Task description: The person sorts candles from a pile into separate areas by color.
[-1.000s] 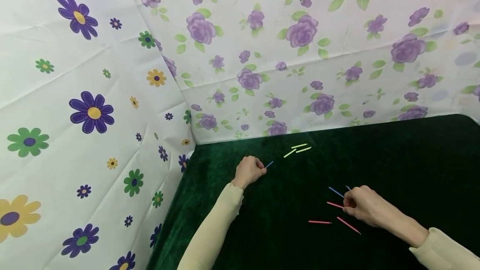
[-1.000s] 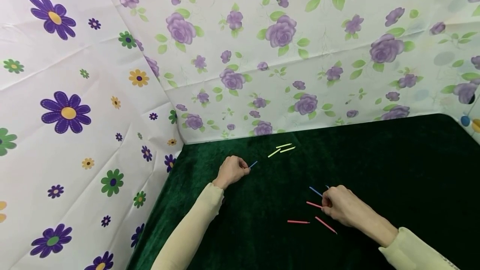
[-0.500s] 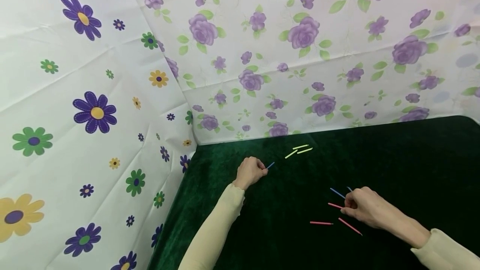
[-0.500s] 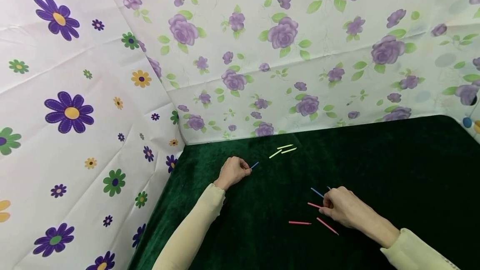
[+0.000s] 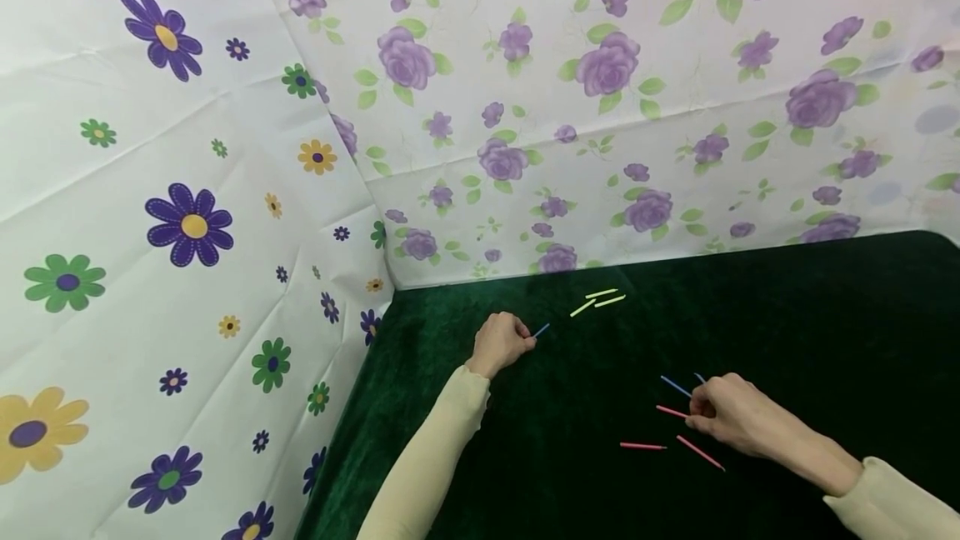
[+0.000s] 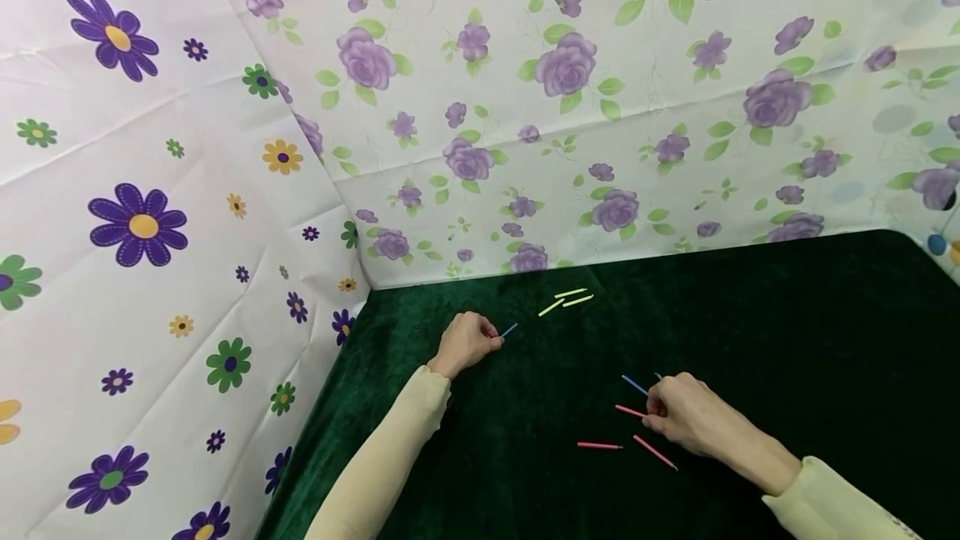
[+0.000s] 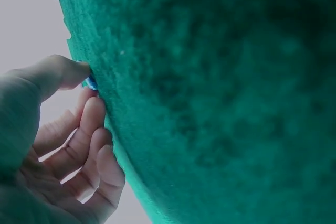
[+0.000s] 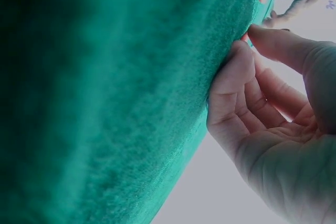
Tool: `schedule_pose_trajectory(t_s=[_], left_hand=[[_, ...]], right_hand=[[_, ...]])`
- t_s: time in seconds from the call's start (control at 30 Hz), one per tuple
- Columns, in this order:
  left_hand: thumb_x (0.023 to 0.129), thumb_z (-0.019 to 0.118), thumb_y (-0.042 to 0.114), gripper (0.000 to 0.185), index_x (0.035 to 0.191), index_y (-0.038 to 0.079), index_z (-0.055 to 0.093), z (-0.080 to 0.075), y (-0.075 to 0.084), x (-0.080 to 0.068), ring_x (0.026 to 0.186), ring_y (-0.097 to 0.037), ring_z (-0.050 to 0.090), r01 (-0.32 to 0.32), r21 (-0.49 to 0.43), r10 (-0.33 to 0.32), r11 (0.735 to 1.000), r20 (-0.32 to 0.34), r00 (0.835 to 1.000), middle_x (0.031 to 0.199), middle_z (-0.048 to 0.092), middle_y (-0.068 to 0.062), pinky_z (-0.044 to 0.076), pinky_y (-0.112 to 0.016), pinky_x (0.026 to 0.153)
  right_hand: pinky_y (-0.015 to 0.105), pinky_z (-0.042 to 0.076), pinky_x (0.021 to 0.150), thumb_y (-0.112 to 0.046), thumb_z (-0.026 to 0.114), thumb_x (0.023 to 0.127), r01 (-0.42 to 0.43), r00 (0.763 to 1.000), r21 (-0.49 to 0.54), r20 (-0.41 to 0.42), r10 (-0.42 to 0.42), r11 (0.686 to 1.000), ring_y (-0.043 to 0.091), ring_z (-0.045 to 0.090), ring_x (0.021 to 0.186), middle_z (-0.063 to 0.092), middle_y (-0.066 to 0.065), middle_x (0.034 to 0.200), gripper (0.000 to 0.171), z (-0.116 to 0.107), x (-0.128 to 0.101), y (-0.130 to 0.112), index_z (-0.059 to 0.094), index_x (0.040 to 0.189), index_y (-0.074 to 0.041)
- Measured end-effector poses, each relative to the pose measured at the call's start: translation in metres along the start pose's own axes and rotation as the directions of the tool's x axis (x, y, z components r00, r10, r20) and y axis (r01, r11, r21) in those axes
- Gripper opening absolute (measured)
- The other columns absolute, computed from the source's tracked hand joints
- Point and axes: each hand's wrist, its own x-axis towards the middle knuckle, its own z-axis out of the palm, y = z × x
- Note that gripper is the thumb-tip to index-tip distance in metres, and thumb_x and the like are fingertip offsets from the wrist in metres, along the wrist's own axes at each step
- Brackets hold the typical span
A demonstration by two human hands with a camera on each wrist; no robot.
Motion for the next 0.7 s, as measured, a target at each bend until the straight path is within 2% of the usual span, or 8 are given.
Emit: schedule_pose_trajectory(t_s=[0.23, 0.37, 0.47, 0.6, 0.7], left_hand=[[0.096, 0.085, 0.030, 0.017, 0.092, 0.014, 0.084, -0.001, 0.013, 0.000, 0.075, -0.010, 0.063, -0.047, 0.066, 0.050, 0.997, -0.038, 0.998, 0.093, 0.079, 0.000, 0.057, -0.032, 0.073], [0.097, 0.084, 0.029, 0.017, 0.096, 0.013, 0.085, 0.001, 0.025, -0.003, 0.078, -0.010, 0.066, -0.097, 0.062, 0.098, 0.993, -0.004, 0.995, 0.097, 0.081, 0.000, 0.060, -0.032, 0.078], [0.098, 0.083, 0.030, 0.018, 0.103, 0.013, 0.086, 0.005, 0.033, -0.006, 0.086, -0.010, 0.070, -0.143, 0.076, 0.141, 0.987, 0.033, 0.989, 0.101, 0.082, -0.001, 0.061, -0.031, 0.082], [0.099, 0.082, 0.031, 0.020, 0.109, 0.014, 0.085, 0.011, 0.045, -0.011, 0.097, -0.012, 0.070, -0.230, 0.107, 0.223, 0.967, 0.072, 0.972, 0.103, 0.080, 0.001, 0.059, -0.027, 0.085], [0.099, 0.082, 0.031, 0.021, 0.112, 0.015, 0.085, 0.015, 0.058, -0.015, 0.100, -0.012, 0.068, -0.312, 0.124, 0.303, 0.942, 0.088, 0.949, 0.104, 0.079, 0.002, 0.058, -0.025, 0.087]], right_hand=[[0.021, 0.049, 0.056, -0.021, 0.077, 0.098, 0.001, 1.000, 0.003, 0.010, -0.001, 1.000, 0.000, 0.054, 0.061, 0.063, -0.008, 0.079, 0.006, -0.002, -0.001, 0.000, 0.075, 0.093, -0.016], [0.021, 0.049, 0.057, -0.020, 0.077, 0.098, 0.007, 1.000, 0.006, 0.010, -0.007, 1.000, 0.000, 0.055, 0.061, 0.063, -0.008, 0.079, 0.006, -0.003, -0.001, 0.001, 0.075, 0.094, -0.016], [0.021, 0.049, 0.057, -0.020, 0.077, 0.098, 0.010, 1.000, 0.008, 0.008, -0.010, 1.000, -0.001, 0.055, 0.061, 0.063, -0.008, 0.080, 0.006, -0.002, -0.001, 0.001, 0.075, 0.093, -0.016], [0.021, 0.050, 0.057, -0.020, 0.076, 0.098, 0.006, 1.000, 0.011, 0.012, -0.006, 1.000, 0.000, 0.055, 0.062, 0.063, -0.008, 0.080, 0.007, -0.002, -0.001, 0.001, 0.074, 0.093, -0.016], [0.021, 0.050, 0.057, -0.020, 0.076, 0.098, 0.005, 1.000, 0.010, 0.014, -0.005, 1.000, 0.000, 0.055, 0.062, 0.063, -0.008, 0.080, 0.008, -0.001, -0.001, 0.002, 0.074, 0.093, -0.016]])
